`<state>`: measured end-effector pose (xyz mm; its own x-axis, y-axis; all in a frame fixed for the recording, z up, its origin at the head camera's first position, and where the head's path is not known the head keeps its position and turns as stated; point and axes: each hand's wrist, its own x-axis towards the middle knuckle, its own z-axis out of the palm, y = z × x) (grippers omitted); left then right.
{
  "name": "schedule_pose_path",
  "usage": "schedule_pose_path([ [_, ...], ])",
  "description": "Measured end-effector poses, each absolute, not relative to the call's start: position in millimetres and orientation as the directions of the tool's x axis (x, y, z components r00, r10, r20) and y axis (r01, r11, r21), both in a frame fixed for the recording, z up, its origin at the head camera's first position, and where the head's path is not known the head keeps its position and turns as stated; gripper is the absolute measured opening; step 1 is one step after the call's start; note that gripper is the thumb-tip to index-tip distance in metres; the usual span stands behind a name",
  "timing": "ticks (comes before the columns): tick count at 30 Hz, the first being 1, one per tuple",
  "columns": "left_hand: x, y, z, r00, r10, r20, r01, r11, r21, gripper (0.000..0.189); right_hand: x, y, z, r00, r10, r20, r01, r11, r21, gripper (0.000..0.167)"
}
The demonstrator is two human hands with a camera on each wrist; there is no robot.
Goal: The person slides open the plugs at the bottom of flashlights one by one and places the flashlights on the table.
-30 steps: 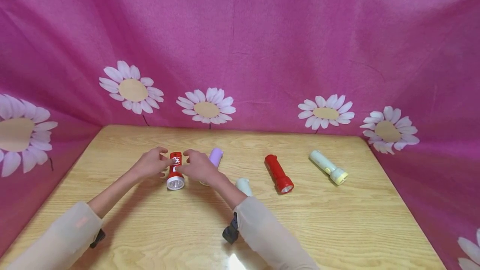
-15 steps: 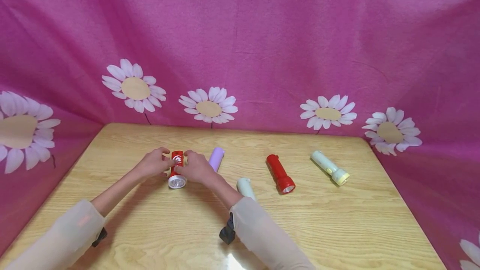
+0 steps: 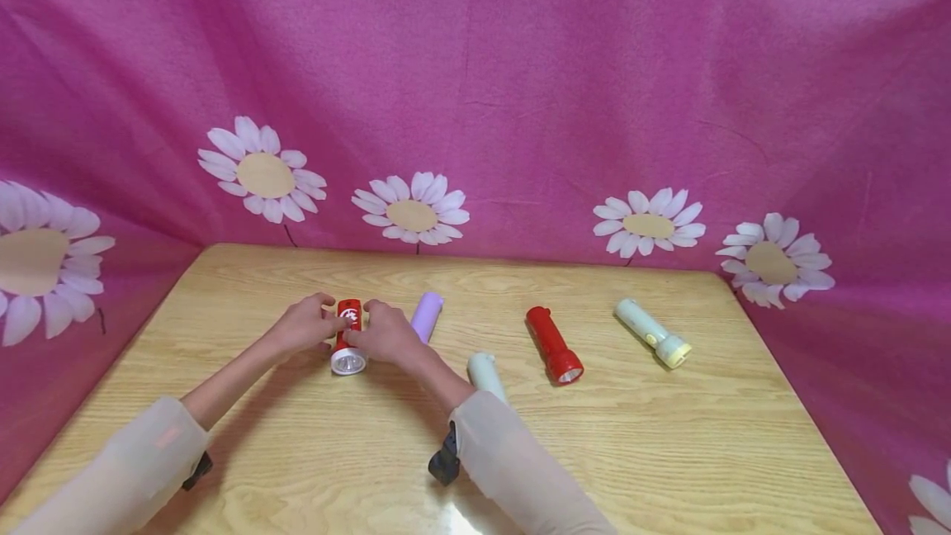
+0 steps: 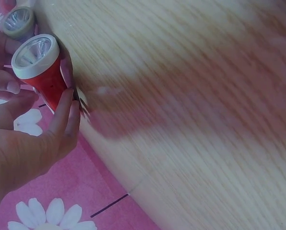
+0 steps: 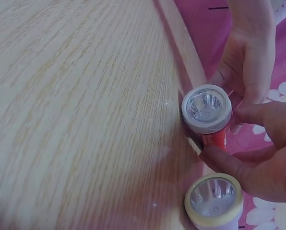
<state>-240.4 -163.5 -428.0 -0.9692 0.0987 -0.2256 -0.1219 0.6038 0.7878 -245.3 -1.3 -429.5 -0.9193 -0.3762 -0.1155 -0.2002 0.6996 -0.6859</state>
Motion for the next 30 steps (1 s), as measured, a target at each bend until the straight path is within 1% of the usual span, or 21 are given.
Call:
schedule_pose_path([
  [5, -242.3, -163.4, -431.6, -0.969, 0.098, -0.227, -0.123, 0.605, 0.787, 0.059, -245.7, -3.9, -430.8, -0.917, -0.376, -0.134, -0.193, 0.712, -0.675, 0.057],
  [10, -242.7, -164.1, -433.2, -0.968, 0.107, -0.228, -0.120, 0.601, 0.790, 0.057, -246.7, -6.2, -430.2, -0.910, -0.392, -0.136, -0.197, 0.696, -0.690, 0.057],
  [17, -243.7, -164.2, -433.4, -0.973, 0.104, -0.206, -0.096, 0.627, 0.773, 0.051, -248.8, -9.4, -430.4, -0.904, -0.411, -0.118, -0.225, 0.690, -0.688, 0.036],
  [22, -243.8, -162.9, -434.1, -0.973, 0.108, -0.204, -0.095, 0.621, 0.778, 0.046, -249.4, -10.7, -430.0, -0.906, -0.407, -0.119, -0.224, 0.698, -0.680, 0.037],
  [26, -244.0, -161.6, -436.7, -0.973, 0.109, -0.204, -0.099, 0.601, 0.793, 0.037, -249.5, -11.6, -431.2, -0.906, -0.410, -0.104, -0.237, 0.695, -0.679, 0.030],
  [30, -244.4, -160.9, -438.4, -0.972, 0.098, -0.215, -0.125, 0.559, 0.819, 0.036, -249.5, -12.4, -431.9, -0.906, -0.411, -0.098, -0.238, 0.688, -0.686, 0.023],
])
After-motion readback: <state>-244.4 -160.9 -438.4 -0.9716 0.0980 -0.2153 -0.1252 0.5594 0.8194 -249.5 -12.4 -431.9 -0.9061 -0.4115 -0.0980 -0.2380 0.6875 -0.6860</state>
